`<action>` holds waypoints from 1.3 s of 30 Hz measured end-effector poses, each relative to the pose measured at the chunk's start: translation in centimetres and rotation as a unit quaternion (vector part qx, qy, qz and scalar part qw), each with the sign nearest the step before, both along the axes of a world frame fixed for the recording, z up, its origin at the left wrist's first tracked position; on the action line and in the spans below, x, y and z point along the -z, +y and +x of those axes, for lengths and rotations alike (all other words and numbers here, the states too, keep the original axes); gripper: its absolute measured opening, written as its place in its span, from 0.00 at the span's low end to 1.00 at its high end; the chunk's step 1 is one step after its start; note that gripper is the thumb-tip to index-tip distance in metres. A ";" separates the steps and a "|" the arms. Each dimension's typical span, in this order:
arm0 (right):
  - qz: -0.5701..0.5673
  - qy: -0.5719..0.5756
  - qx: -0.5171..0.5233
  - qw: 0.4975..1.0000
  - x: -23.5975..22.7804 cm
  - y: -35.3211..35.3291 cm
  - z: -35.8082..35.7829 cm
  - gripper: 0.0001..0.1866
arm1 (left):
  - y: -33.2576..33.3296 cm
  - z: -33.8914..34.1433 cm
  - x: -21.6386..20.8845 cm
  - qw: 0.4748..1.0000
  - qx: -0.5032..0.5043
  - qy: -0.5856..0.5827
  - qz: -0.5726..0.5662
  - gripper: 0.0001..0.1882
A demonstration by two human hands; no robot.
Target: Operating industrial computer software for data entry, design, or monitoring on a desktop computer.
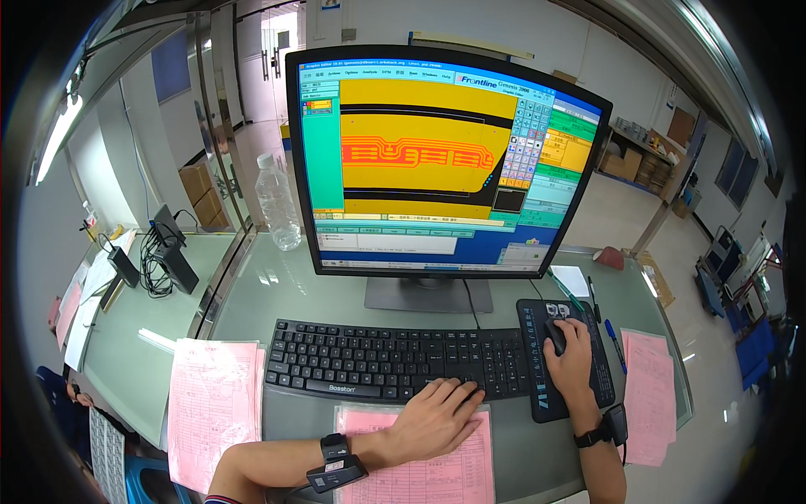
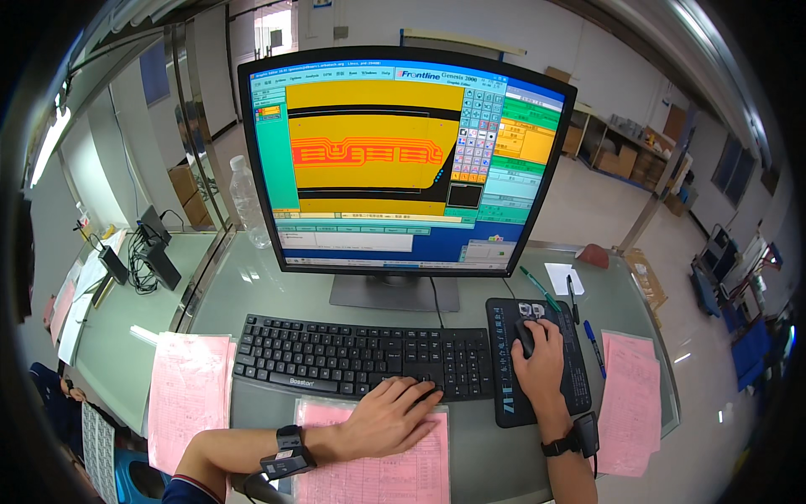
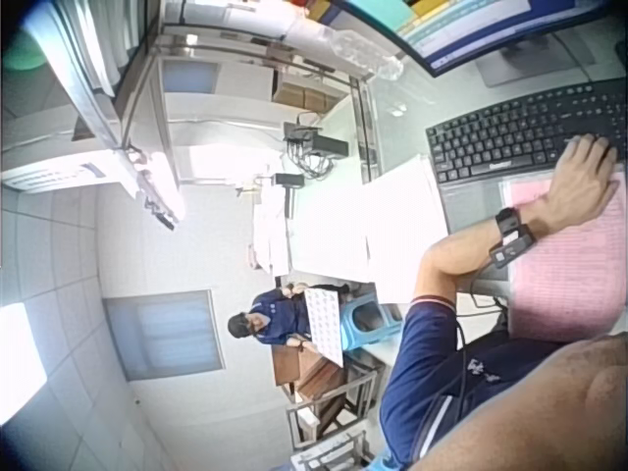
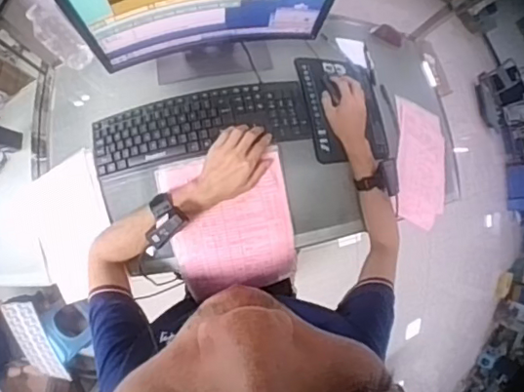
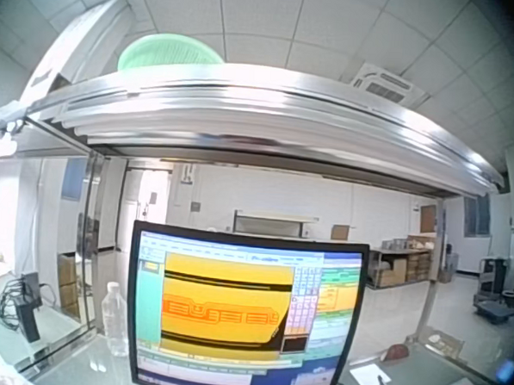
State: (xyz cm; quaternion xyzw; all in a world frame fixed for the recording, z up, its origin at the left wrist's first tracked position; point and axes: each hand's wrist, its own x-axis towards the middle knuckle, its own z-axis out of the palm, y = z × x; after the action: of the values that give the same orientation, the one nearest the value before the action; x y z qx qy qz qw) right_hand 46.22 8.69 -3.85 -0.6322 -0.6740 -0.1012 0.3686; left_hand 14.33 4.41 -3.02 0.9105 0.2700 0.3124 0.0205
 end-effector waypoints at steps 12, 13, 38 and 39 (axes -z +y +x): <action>-0.003 -0.001 -0.002 1.000 0.0 0.1 0.1 0.21 | 0.2 0.1 0.1 1.000 0.002 -0.008 0.000 0.25; -0.005 0.000 -0.002 1.000 0.0 0.2 0.1 0.21 | 0.3 0.1 0.1 1.000 0.002 -0.010 0.001 0.25; -0.007 -0.001 -0.007 1.000 -0.2 0.0 -0.2 0.21 | 0.1 0.0 0.1 1.000 0.006 -0.017 0.000 0.22; -0.005 -0.001 -0.009 1.000 -0.2 0.0 -0.2 0.21 | 0.1 0.0 0.1 1.000 0.005 -0.017 0.000 0.22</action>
State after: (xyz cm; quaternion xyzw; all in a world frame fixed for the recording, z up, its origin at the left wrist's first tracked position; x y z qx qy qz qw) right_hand 46.02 8.70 -3.70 -0.6280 -0.6805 -0.0948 0.3653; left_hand 14.36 4.47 -3.11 0.9064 0.2647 0.3280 0.0272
